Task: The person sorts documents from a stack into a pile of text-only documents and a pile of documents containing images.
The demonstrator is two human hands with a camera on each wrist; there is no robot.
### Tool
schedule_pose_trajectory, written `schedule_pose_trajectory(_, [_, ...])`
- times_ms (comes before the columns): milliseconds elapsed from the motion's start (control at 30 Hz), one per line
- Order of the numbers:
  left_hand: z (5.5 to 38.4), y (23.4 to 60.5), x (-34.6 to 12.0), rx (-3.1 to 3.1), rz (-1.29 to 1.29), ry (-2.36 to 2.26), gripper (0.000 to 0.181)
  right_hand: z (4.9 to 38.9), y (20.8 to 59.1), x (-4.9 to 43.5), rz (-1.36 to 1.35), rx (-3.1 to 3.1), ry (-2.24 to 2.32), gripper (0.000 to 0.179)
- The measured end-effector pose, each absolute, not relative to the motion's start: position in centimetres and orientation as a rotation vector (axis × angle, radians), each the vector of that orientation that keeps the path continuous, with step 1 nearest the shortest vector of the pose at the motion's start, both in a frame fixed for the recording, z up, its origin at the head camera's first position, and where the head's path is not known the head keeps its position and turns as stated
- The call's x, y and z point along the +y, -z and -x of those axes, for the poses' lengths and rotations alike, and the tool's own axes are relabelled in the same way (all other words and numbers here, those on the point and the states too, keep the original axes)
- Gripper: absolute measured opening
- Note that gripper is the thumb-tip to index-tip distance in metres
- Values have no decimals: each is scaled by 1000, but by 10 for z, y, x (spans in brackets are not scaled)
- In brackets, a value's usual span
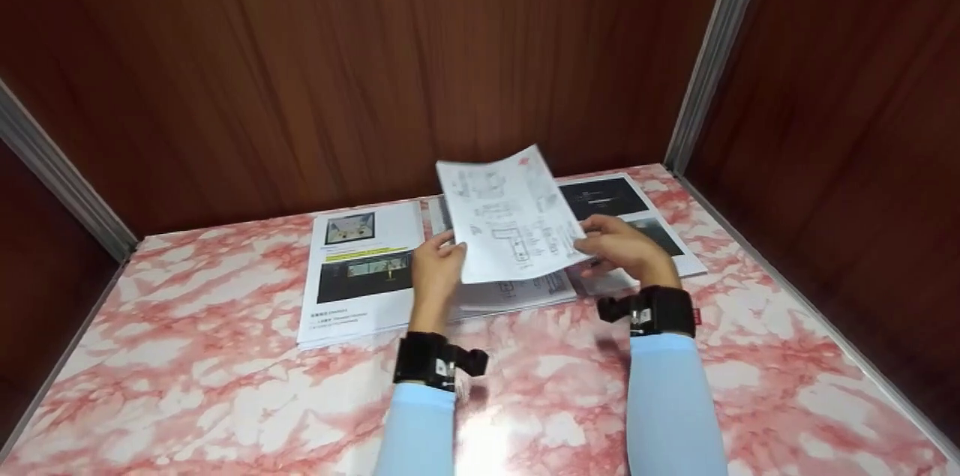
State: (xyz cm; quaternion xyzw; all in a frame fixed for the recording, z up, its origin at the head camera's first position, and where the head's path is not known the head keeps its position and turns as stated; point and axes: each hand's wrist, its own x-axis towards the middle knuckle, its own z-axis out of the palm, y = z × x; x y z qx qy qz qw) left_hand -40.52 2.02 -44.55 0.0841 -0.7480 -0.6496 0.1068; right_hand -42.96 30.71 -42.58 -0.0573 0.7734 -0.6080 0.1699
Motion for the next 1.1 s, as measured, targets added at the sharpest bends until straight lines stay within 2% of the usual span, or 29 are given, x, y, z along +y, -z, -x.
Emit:
schedule_pose_trajectory(467, [409, 470, -11, -2444, -251, 1831, 34, 437, 442, 287, 107, 2300, 1457, 24])
schedule_pose_trajectory(733, [408, 473, -15, -2523, -237, 1669, 35, 438, 448, 283, 48, 2274, 1368, 36])
schedule_pose_trajectory(1100, [404, 471, -21, -2576, -304, 1603, 34, 437, 444, 281, 105, 2390, 1181, 31])
